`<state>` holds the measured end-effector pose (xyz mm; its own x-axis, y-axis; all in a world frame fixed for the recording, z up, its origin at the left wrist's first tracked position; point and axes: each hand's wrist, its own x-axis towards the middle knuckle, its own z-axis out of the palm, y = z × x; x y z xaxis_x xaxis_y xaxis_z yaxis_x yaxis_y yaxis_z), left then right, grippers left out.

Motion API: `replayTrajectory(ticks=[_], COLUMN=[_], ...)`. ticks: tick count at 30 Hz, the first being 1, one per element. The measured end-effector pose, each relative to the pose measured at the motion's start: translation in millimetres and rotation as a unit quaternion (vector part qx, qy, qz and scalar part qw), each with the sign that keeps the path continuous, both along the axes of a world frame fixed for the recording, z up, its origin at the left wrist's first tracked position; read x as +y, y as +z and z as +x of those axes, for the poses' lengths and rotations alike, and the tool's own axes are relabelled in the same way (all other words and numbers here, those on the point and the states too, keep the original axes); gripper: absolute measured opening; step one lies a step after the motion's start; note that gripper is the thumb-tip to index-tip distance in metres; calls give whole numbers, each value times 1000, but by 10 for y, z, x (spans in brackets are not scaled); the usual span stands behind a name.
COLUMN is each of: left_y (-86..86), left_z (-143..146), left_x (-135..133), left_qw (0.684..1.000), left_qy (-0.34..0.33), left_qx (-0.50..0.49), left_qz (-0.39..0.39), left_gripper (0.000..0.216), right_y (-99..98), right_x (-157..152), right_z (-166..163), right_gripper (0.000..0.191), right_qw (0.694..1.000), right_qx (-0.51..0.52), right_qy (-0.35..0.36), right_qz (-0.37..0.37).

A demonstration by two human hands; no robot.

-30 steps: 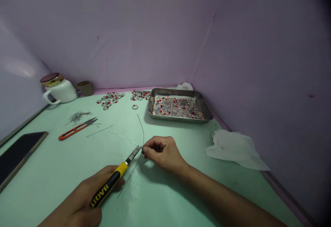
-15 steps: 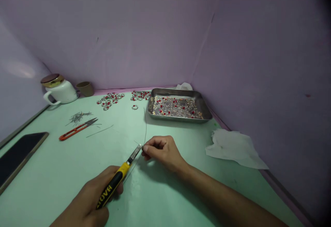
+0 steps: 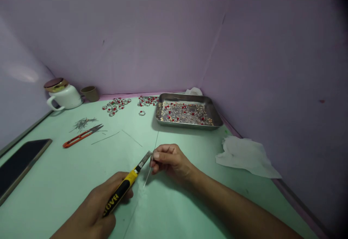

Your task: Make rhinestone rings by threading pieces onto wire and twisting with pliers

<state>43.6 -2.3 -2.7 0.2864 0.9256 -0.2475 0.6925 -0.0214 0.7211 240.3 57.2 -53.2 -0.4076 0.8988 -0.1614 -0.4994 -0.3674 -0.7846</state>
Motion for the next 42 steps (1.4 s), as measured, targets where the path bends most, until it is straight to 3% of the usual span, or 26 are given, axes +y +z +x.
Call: replayTrajectory(ticks=[2,6,14,22,31,37,42], left_y=[-99,-226,-14,-222,-227,-206,-71], left_z=[-122,-306,-70,-71,-52,-46,-4], left_x=[-6,4,33,-13,9,-7,32], left_qw=[1000,1000,997,982,960,969,984], left_qy=[20,-11,-47,-95,-147,-151,-112], left_qx=[-20,-27,-40,-3,34,47,23], left_qz=[-11,-2,40,161,237,188,135], left_gripper=[51,60,58,55,61,48,32], right_y=[2,1,-22,-4,14,21,-31], right_x=[6,4,23,11,-1,-26,-10], right_z=[33,57,45,-31,19,3,-1], right_gripper=[16,13,15,20,18,18,18], right_qw=[998,994,997,1000,997,993,995], right_qx=[-36,-72,-55,18,-53,-86,-76], right_qy=[-8,-20,-3,3,-9,-21,-5], right_qz=[47,83,59,-11,54,75,58])
